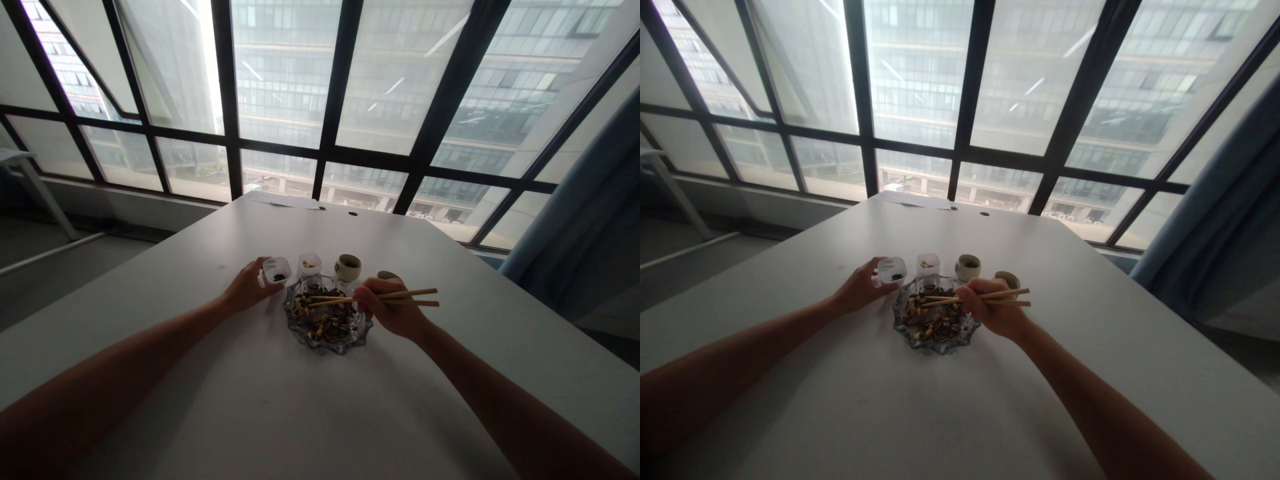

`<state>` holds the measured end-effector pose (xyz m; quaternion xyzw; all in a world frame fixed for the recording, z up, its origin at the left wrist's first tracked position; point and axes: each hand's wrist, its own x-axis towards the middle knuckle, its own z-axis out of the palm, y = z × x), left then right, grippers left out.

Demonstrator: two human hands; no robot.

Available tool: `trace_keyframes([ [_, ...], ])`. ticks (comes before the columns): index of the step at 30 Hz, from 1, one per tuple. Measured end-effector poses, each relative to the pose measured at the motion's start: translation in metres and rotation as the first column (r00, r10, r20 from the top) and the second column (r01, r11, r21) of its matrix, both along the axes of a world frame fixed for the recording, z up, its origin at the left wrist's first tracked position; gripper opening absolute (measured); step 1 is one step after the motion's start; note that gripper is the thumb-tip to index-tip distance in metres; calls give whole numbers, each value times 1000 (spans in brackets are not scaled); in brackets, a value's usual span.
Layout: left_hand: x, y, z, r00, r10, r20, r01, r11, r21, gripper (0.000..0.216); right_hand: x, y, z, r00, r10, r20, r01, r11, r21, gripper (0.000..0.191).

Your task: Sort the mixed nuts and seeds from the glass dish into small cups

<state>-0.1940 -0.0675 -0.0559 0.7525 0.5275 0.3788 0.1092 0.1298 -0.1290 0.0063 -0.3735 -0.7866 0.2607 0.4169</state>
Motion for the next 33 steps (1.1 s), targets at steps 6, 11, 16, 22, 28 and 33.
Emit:
trace_keyframes([
  [6,-1,1,-2,1000,-15,8,15,1000,24,65,-4,-6,4,992,43,119,-57,992,116,43],
  [11,0,0,-1,1000,-20,4,20,999,25,65,-8,-7,0,1000,-22,23,20,996,87,49],
  [16,0,0,0,1000,-18,0,18,1000,21,66,-7,6,-1,920,-233,-314,175,963,-204,57],
  [22,-1,0,1,1000,-13,-1,13,1000,16,66,0,23,0,807,-365,-464,167,895,-414,59],
  [28,0,0,0,1000,-21,10,21,999,30,63,-1,2,-6,910,-229,-344,298,941,162,50],
  [33,1,1,-1,999,-27,17,27,999,26,62,-9,1,-13,940,-217,-265,298,898,323,41],
])
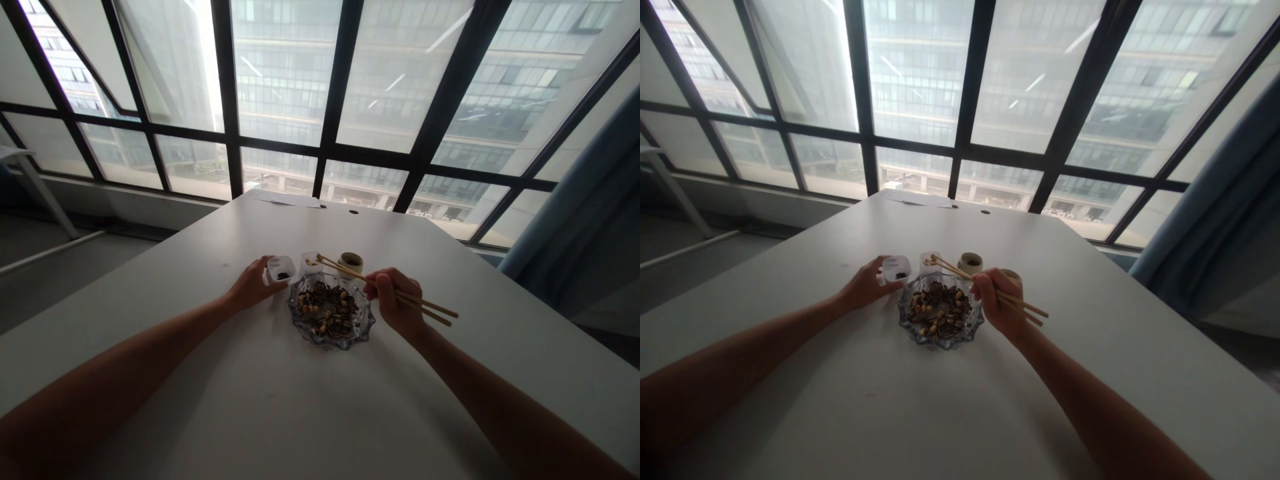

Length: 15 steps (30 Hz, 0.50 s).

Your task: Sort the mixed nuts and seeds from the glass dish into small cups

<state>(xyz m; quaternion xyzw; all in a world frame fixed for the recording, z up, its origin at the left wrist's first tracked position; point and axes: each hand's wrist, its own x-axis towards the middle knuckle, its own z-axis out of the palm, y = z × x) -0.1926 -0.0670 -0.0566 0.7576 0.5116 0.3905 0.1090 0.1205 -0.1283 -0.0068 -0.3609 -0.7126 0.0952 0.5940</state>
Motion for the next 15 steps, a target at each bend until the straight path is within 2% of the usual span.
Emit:
trace_keyframes([
  [2,0,0,0,1000,7,-1,-7,1000,4,61,-5,9,-1,1000,-17,-11,17,999,-34,40],
  [7,0,2,-3,1000,13,-6,-13,1000,4,63,-13,26,7,999,16,-49,-26,977,-214,43],
  [10,-1,4,-5,1000,11,-13,-11,1000,-11,67,-8,16,13,997,-3,-78,-13,977,-211,49],
  [15,-1,3,-5,1000,-2,-14,2,1000,-23,69,3,-8,17,995,18,98,2,980,-200,50],
])
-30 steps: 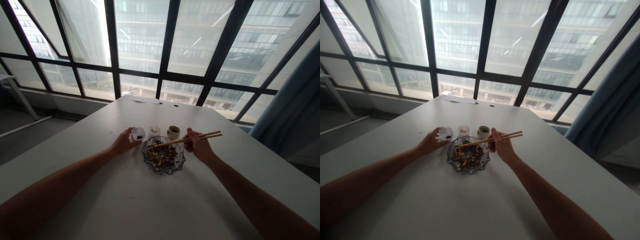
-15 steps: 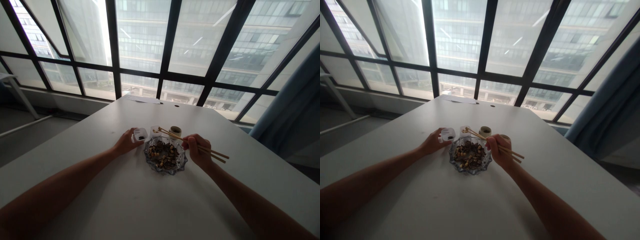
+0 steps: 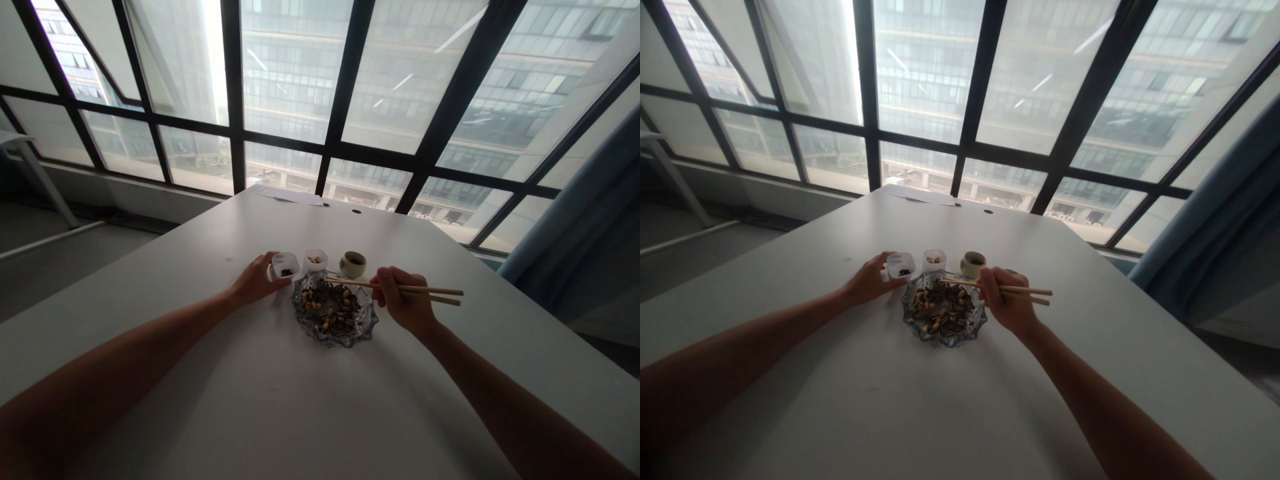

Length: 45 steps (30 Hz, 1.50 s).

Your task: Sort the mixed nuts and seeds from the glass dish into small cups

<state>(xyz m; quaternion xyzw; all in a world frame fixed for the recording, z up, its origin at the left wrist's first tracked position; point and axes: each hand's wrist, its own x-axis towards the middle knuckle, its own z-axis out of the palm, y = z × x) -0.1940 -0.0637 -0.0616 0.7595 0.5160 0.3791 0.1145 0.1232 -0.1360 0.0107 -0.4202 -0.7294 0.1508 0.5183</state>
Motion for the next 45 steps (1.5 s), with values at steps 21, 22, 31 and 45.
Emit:
trace_keyframes([
  [21,0,0,0,1000,7,-22,-6,1000,5,70,22,-11,-37,785,-164,-598,-112,911,-397,56],
  [22,0,0,1,1000,12,-26,-12,1000,2,70,26,-13,-42,757,-182,-627,-126,902,-413,56],
  [31,0,-4,6,998,51,-33,-51,999,-3,70,34,-28,-66,716,-219,-662,-25,941,-339,54],
  [45,0,-6,8,996,70,-48,-72,997,-27,74,32,-35,-65,799,-203,-567,48,960,-277,54],
])
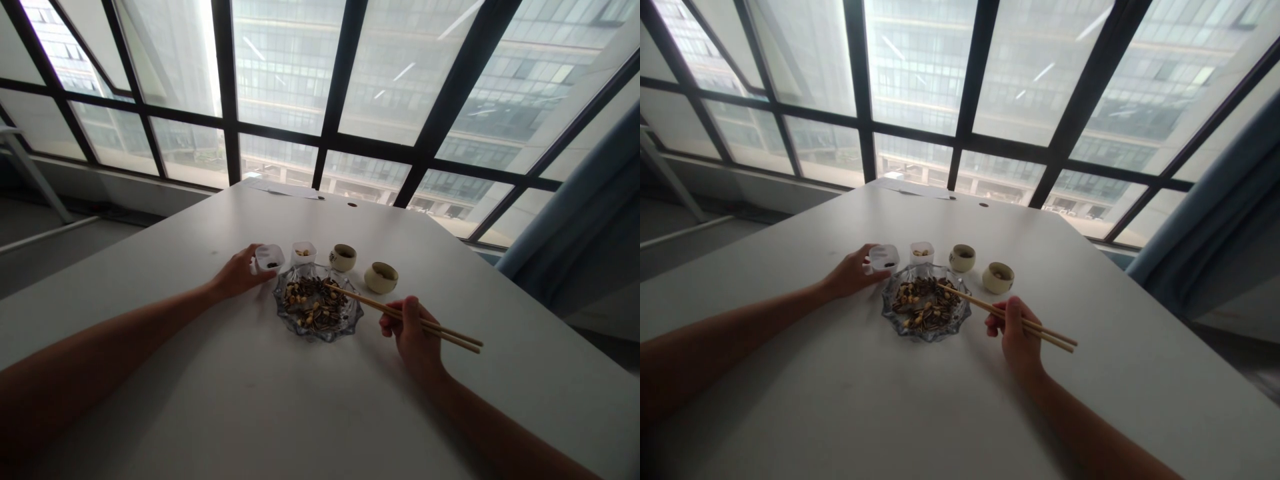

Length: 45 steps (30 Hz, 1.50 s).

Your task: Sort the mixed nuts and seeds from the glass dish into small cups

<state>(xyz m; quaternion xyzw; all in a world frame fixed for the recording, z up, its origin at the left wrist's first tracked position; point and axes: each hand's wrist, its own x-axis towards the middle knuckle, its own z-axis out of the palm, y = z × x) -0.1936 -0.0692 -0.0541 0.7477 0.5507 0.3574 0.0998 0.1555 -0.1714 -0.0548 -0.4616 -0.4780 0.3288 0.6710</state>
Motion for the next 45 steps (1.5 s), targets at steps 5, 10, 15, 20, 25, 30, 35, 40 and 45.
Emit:
trace_keyframes([
  [5,2,-1,1,1000,17,-26,-17,1000,13,71,-8,-11,7,981,12,192,-31,995,94,51],
  [10,3,-1,0,999,24,-45,-23,1000,21,71,-11,-19,8,937,-1,349,-88,968,236,44],
  [15,4,-2,0,997,27,-71,-26,1000,12,73,-5,-25,12,773,41,633,-367,843,393,34],
  [20,4,-2,0,997,20,-69,-19,1000,10,74,-5,-26,23,606,-51,793,-564,676,474,28],
  [25,3,0,-1,997,18,-71,-16,1000,24,74,-5,-25,24,562,-114,819,-583,648,490,29],
  [30,2,3,-4,999,-1,-51,3,999,37,72,-7,-24,11,735,31,678,-463,754,467,29],
  [35,1,4,-6,999,-7,-49,9,999,39,72,-8,-5,0,990,59,132,-72,993,95,49],
  [40,1,4,-5,999,-7,-54,9,999,40,73,-5,9,-3,990,4,-142,-11,999,-49,57],
  [45,3,2,-3,998,0,-56,2,1000,28,72,-5,6,-1,997,-2,-76,-1,1000,-29,57],
])
